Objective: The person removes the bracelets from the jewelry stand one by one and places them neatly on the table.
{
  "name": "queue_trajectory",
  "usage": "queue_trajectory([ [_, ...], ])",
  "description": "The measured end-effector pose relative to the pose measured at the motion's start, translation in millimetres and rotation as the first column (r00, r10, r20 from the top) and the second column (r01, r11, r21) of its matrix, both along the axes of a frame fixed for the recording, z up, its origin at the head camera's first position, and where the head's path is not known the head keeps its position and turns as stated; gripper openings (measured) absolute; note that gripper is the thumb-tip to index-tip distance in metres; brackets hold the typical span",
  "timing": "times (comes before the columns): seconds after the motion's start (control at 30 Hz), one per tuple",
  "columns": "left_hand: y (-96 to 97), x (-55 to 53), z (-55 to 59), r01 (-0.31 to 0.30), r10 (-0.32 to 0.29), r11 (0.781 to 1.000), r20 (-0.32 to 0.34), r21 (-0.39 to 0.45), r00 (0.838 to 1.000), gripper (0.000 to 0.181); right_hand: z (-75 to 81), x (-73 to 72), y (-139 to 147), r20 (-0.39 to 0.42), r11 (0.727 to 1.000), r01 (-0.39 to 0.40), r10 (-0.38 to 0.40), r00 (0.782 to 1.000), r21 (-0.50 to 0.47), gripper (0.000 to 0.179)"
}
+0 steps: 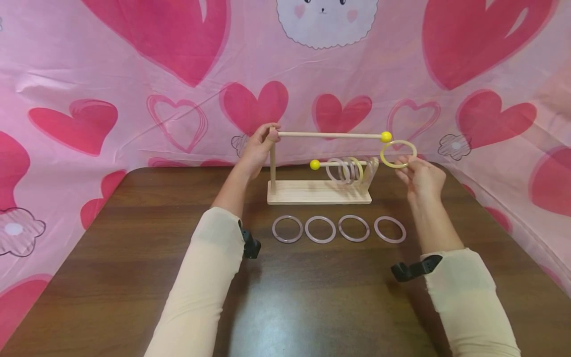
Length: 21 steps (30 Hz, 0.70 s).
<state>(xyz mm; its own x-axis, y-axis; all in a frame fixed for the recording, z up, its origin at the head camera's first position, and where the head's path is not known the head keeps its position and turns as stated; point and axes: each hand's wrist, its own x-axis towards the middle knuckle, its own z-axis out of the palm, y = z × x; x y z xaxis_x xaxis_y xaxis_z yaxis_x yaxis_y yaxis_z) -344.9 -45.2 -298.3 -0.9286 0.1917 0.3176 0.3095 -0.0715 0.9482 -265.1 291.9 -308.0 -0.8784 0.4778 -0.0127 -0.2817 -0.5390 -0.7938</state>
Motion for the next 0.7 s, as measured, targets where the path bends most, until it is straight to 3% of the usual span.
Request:
queue_trajectory([
  [0.27,0.3,-0.6,-0.3,-0.009,0.008,1.0,-0.006,-0.02,1.0,0.036,-4.5,6.0,6.9,0.026,0.996,-0.079,0.078,0.997,0.034,0.024],
  [0.53,0.6,-0.1,0.3,-0.01,0.01,1.0,0.0,-0.013,1.0,0.035,-8.8,10.6,13.7,0.033,0.99,-0.131,0.13,0.991,0.042,0.022],
  [0.7,0.4,0.4,0.0,-0.001,0.001,1.0,0.0,0.003,1.0,0.034,-10.2,15.4,19.4,0.084,0.984,-0.155,0.148,0.985,0.086,0.023],
])
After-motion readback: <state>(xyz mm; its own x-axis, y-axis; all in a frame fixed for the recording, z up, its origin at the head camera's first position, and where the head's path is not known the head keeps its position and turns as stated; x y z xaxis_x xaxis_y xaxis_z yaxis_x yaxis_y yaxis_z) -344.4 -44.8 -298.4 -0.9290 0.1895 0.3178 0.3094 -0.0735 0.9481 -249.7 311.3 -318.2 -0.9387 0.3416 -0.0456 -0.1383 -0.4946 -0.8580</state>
